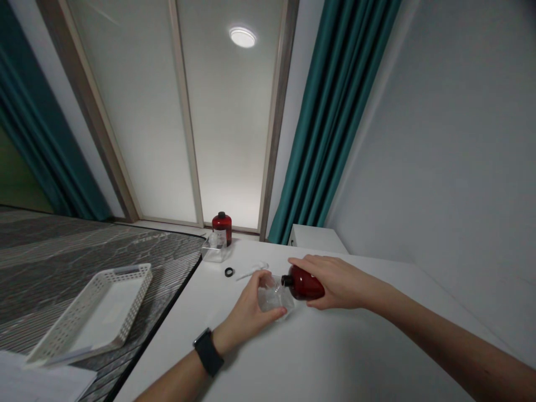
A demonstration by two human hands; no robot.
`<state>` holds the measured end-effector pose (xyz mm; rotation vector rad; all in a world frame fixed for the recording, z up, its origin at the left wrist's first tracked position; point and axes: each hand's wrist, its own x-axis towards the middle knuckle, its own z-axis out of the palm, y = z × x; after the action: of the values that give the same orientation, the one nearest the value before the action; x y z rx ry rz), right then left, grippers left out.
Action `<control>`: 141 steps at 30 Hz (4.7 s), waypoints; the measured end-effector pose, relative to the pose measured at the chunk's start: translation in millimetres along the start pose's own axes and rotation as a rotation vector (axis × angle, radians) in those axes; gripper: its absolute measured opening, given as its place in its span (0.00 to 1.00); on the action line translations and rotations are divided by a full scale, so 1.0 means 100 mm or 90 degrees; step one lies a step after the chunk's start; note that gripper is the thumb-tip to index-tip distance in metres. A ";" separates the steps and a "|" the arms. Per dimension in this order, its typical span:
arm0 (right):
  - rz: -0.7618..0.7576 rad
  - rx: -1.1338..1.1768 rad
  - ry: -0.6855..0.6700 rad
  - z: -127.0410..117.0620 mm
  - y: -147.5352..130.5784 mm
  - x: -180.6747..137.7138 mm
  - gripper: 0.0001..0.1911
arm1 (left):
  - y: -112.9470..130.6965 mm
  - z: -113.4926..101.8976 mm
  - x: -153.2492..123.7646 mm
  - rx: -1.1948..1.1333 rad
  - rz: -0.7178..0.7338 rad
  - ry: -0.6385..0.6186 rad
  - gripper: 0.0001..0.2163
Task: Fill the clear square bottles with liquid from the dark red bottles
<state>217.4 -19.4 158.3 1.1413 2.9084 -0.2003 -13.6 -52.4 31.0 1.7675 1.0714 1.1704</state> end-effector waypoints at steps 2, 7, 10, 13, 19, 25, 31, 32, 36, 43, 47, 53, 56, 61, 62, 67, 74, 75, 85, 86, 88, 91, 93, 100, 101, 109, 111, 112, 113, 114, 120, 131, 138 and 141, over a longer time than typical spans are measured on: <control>0.000 -0.006 -0.002 0.00 0.00 0.00 0.42 | 0.00 0.00 0.00 0.001 -0.004 0.001 0.28; -0.003 -0.015 0.001 -0.01 -0.01 0.00 0.42 | -0.02 0.00 -0.01 -0.009 -0.006 0.002 0.29; -0.003 -0.015 0.003 -0.01 -0.02 0.00 0.42 | -0.02 0.00 -0.01 -0.008 -0.004 0.007 0.29; 0.000 -0.017 0.001 -0.02 -0.02 0.00 0.42 | -0.03 0.00 -0.01 -0.008 -0.007 0.006 0.29; 0.000 -0.024 -0.001 -0.02 -0.02 0.00 0.43 | -0.04 0.00 -0.01 -0.001 -0.006 0.004 0.29; -0.006 -0.023 0.007 0.00 0.00 0.00 0.42 | -0.05 0.00 0.00 -0.006 -0.008 0.000 0.29; -0.001 -0.031 0.000 -0.01 0.00 0.01 0.43 | -0.07 0.01 0.00 -0.015 -0.007 0.005 0.30; -0.001 -0.033 -0.001 -0.01 0.00 0.01 0.42 | -0.07 0.01 0.00 -0.015 -0.007 0.005 0.30; -0.006 -0.034 0.003 0.00 0.01 0.00 0.42 | -0.06 0.00 0.00 -0.016 -0.013 0.005 0.30; -0.004 -0.034 0.005 -0.01 -0.01 0.00 0.41 | -0.06 0.01 -0.01 -0.028 -0.008 0.012 0.29; -0.009 -0.030 0.011 0.00 0.00 0.00 0.41 | -0.07 0.00 -0.02 -0.029 -0.003 0.009 0.30; -0.007 -0.030 0.008 0.00 0.00 -0.01 0.42 | -0.06 0.00 -0.01 -0.025 -0.010 0.009 0.30; -0.007 -0.034 0.004 -0.01 0.00 -0.01 0.41 | -0.05 0.00 -0.01 -0.019 -0.012 0.009 0.30; -0.011 -0.041 0.007 -0.01 0.00 -0.01 0.41 | -0.07 0.00 -0.01 -0.018 -0.002 0.014 0.29; -0.011 -0.041 0.008 -0.01 0.00 0.00 0.41 | -0.07 0.00 -0.01 -0.020 0.000 0.015 0.29; -0.013 -0.037 0.015 -0.01 -0.01 0.00 0.40 | -0.06 0.00 -0.01 -0.025 -0.005 0.018 0.30; -0.017 -0.043 0.019 0.01 0.00 -0.01 0.40 | -0.07 0.00 -0.01 -0.037 -0.001 0.014 0.29; -0.018 -0.044 0.021 0.01 0.01 -0.01 0.40 | -0.08 0.01 -0.01 -0.036 0.000 0.015 0.29; -0.016 -0.055 0.012 0.01 0.01 0.00 0.40 | -0.07 0.00 -0.01 -0.033 -0.009 0.012 0.30; -0.015 -0.056 0.012 0.01 0.01 0.00 0.40 | -0.07 0.00 -0.01 -0.033 -0.008 0.013 0.30; -0.014 -0.057 0.014 0.02 0.02 0.00 0.40 | -0.08 0.00 -0.02 -0.033 -0.005 0.014 0.30; -0.019 -0.056 0.018 0.03 0.03 0.00 0.40 | -0.08 0.00 -0.02 -0.033 -0.004 0.017 0.30; -0.022 -0.055 0.023 0.04 0.03 0.00 0.41 | -0.09 0.01 -0.01 -0.030 -0.007 0.019 0.30; -0.018 -0.062 0.015 0.02 0.01 0.00 0.40 | -0.09 0.01 -0.01 -0.034 -0.006 0.016 0.30; -0.017 -0.064 0.013 0.02 0.01 0.00 0.40 | -0.09 0.01 0.00 -0.034 -0.005 0.016 0.30; -0.017 -0.075 0.003 0.00 0.00 0.00 0.40 | -0.09 0.01 -0.02 -0.027 -0.005 0.008 0.29; -0.018 -0.074 0.004 0.00 0.00 0.00 0.39 | -0.07 0.00 -0.01 -0.022 -0.012 0.006 0.29; -0.018 -0.073 0.005 0.00 0.00 0.00 0.39 | -0.06 0.00 -0.01 -0.018 -0.016 0.005 0.29; -0.019 -0.071 0.005 0.01 0.00 0.00 0.40 | -0.05 0.00 -0.01 -0.016 -0.020 0.005 0.29; -0.019 -0.071 0.006 0.01 0.00 0.00 0.40 | -0.05 0.00 -0.01 -0.016 -0.023 0.005 0.29; -0.021 -0.084 0.009 0.02 0.01 0.00 0.40 | -0.02 0.01 0.00 -0.019 -0.022 0.000 0.29; -0.025 -0.085 0.011 0.02 0.01 0.00 0.39 | -0.02 0.00 0.00 -0.025 -0.020 0.000 0.29; -0.024 -0.086 0.014 0.02 0.01 0.00 0.39 | -0.08 0.01 -0.01 -0.021 -0.022 0.007 0.30; -0.021 -0.086 0.014 0.02 0.00 0.00 0.39 | -0.10 0.01 -0.01 -0.025 -0.019 0.008 0.30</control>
<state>216.9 -19.6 156.6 1.0813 2.9094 0.0073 -15.0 -49.5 21.2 1.7113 1.0712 1.1783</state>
